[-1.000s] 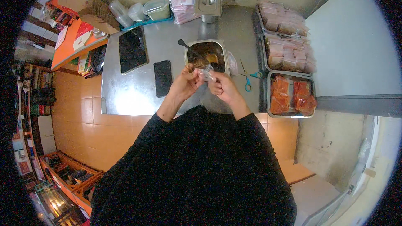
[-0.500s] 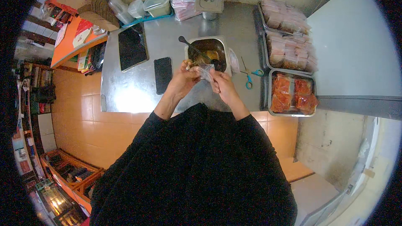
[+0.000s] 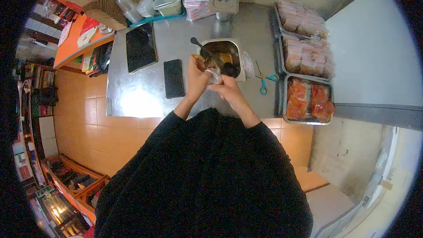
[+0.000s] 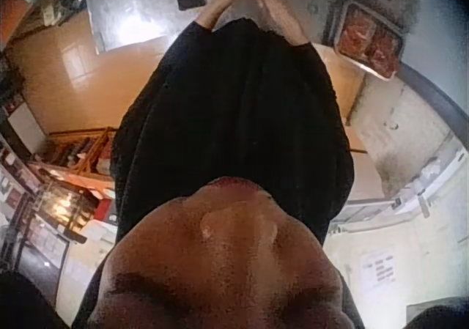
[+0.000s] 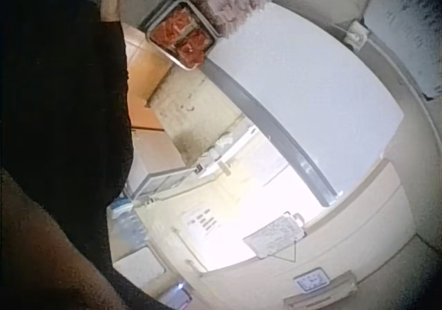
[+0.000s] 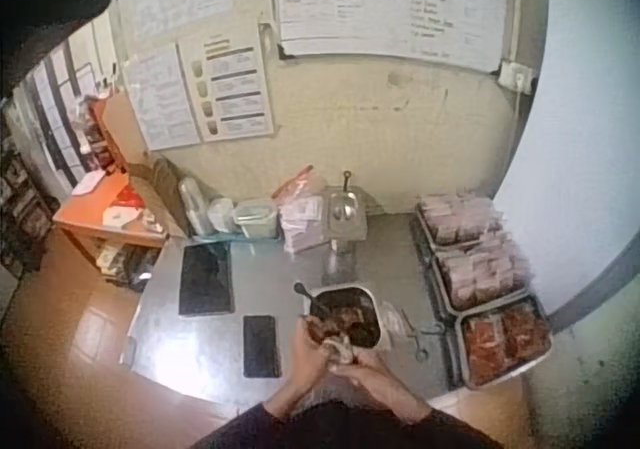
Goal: The person uses a ladle to transfer brown sauce from a metal container into small plastic bags, then seals the bags by hand and places them into a metal tray.
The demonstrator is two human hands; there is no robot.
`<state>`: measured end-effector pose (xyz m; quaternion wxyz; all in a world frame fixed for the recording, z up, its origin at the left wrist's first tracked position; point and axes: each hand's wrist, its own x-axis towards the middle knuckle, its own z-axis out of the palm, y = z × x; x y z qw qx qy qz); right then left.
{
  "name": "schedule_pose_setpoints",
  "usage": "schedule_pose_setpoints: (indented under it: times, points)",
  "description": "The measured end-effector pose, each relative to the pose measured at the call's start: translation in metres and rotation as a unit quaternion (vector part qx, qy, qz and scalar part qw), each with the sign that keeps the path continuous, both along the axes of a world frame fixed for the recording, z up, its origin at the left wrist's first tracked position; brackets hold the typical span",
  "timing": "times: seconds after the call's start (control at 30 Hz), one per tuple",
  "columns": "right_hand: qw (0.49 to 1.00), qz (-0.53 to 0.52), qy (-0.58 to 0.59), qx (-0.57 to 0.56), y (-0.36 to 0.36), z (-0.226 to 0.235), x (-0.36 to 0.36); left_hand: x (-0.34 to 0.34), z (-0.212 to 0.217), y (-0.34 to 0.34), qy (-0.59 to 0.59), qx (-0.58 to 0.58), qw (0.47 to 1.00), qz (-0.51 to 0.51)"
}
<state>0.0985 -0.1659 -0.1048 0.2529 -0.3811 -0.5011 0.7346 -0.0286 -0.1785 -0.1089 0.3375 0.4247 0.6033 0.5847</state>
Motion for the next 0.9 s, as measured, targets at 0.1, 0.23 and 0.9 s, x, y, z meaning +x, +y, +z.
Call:
schedule_pose_setpoints:
  times: [0.1,0.23,0.9]
  points:
    - [0.991,-0.034,-0.123,0.049,0.013,-0.009,0.003,0.005,0.002,-0.008,0.267,-0.031,0.962,0.039]
    - [0.801,-0.091,-0.475,0.353,0.014,0.003,-0.015,0.009,-0.001,-0.015,0.231,-0.066,0.971,0.016]
    - [0.86,-0.034,-0.333,0.386,0.116,-0.01,-0.074,-0.05,-0.051,-0.033,0.008,-0.014,0.996,0.086]
